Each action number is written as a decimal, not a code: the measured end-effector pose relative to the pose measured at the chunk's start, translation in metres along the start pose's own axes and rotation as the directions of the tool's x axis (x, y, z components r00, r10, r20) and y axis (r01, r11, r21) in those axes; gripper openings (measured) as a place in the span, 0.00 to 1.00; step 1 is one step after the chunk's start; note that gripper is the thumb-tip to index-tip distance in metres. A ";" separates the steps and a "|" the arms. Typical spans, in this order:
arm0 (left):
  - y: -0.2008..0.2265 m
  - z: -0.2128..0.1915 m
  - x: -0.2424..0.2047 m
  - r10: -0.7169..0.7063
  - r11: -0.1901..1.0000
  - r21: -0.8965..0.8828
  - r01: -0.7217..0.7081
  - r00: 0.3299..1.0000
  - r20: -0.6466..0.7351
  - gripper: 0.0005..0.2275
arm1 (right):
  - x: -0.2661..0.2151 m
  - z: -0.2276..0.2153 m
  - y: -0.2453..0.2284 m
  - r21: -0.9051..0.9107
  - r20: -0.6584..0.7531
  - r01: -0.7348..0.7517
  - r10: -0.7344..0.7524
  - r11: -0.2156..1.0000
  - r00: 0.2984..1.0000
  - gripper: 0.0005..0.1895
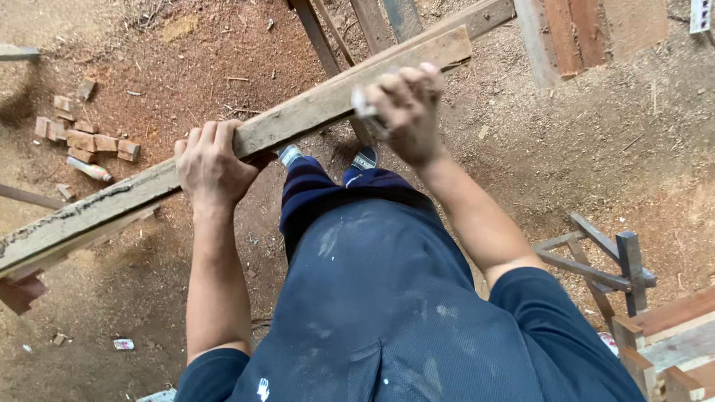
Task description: The person sands a long piece of wood by hand using a small piece of sandpaper, moving along the length and edges of the timber.
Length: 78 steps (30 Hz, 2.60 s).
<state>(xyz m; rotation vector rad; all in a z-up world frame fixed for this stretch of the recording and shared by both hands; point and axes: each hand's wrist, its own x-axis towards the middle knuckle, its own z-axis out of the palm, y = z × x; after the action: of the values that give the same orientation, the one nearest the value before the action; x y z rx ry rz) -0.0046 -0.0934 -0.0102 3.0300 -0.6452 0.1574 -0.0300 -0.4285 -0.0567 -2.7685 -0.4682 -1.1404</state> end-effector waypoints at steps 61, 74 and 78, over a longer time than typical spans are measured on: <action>0.004 0.001 0.003 -0.010 0.998 -0.068 0.006 0.998 -0.057 0.20 | 0.012 -0.002 -0.039 0.266 0.034 0.019 -0.029 0.964 0.999 0.07; -0.003 0.013 0.002 0.016 1.000 -0.020 -0.017 0.999 -0.048 0.05 | 0.001 0.010 -0.058 0.144 -0.019 0.041 -0.038 0.989 0.999 0.10; -0.002 0.007 0.001 0.043 0.998 -0.053 -0.045 0.998 -0.041 0.16 | -0.025 0.012 0.000 0.020 -0.078 -0.074 0.075 0.997 0.994 0.11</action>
<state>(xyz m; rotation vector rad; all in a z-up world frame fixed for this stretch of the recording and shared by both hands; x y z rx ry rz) -0.0021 -0.0922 -0.0173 2.9542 -0.7017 0.1982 -0.0386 -0.4314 -0.0827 -2.6901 -0.3610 -1.2170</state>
